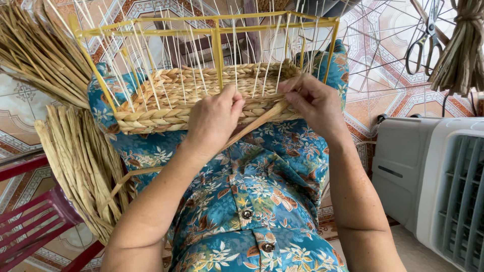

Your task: The person weaves a basket by hand, interlacing dried plant strips through a yellow wire frame. They repeatedly pull and tuck the strips to build up the basket walls.

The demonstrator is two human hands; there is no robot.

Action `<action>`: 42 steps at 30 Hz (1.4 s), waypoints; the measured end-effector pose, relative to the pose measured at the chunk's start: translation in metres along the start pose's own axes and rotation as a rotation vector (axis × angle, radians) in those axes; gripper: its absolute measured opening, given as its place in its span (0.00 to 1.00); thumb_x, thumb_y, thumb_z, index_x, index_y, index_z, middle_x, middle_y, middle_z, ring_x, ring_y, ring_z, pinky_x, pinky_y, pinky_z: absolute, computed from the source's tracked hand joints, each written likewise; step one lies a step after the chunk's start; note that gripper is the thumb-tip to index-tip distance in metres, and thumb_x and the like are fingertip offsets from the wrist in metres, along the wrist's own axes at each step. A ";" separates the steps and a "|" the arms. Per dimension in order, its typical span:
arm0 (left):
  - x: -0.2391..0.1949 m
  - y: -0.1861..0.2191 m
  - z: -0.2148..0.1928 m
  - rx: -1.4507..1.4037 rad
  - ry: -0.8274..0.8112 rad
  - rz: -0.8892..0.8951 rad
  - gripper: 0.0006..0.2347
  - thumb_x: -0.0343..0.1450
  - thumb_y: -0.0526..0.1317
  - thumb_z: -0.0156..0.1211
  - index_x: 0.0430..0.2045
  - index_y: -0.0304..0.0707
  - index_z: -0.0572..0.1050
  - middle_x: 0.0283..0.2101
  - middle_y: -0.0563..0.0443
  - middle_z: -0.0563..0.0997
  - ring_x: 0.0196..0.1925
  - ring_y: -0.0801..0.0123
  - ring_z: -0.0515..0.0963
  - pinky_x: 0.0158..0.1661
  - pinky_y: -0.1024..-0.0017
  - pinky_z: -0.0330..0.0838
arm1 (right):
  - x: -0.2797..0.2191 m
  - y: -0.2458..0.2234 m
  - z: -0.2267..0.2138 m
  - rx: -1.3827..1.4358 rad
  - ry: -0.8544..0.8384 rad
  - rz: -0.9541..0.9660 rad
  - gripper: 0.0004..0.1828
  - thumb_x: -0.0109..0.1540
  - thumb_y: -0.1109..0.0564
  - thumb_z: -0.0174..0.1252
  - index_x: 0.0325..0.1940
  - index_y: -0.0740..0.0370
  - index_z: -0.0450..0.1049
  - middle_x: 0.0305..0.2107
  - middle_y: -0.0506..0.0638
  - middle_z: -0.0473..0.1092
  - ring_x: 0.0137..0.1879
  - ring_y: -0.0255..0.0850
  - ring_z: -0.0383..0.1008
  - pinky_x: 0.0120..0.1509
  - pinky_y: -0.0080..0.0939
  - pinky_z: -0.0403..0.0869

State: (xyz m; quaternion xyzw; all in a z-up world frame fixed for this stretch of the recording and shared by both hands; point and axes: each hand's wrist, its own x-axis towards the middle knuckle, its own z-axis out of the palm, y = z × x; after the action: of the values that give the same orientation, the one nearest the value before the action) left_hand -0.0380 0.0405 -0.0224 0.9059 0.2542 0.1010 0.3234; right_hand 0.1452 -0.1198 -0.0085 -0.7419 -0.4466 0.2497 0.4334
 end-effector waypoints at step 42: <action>-0.005 0.055 -0.017 -0.301 0.271 0.350 0.06 0.74 0.37 0.60 0.40 0.33 0.79 0.46 0.42 0.81 0.43 0.60 0.83 0.40 0.66 0.80 | 0.013 -0.002 0.025 -0.277 0.057 -0.063 0.06 0.65 0.57 0.61 0.46 0.55 0.78 0.32 0.53 0.78 0.35 0.48 0.79 0.39 0.45 0.76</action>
State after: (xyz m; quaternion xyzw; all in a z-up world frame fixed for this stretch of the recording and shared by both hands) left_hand -0.0263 0.0103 0.0255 0.8560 0.1169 0.3125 0.3950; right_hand 0.1313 -0.0976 -0.0192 -0.7870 -0.4872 0.1510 0.3470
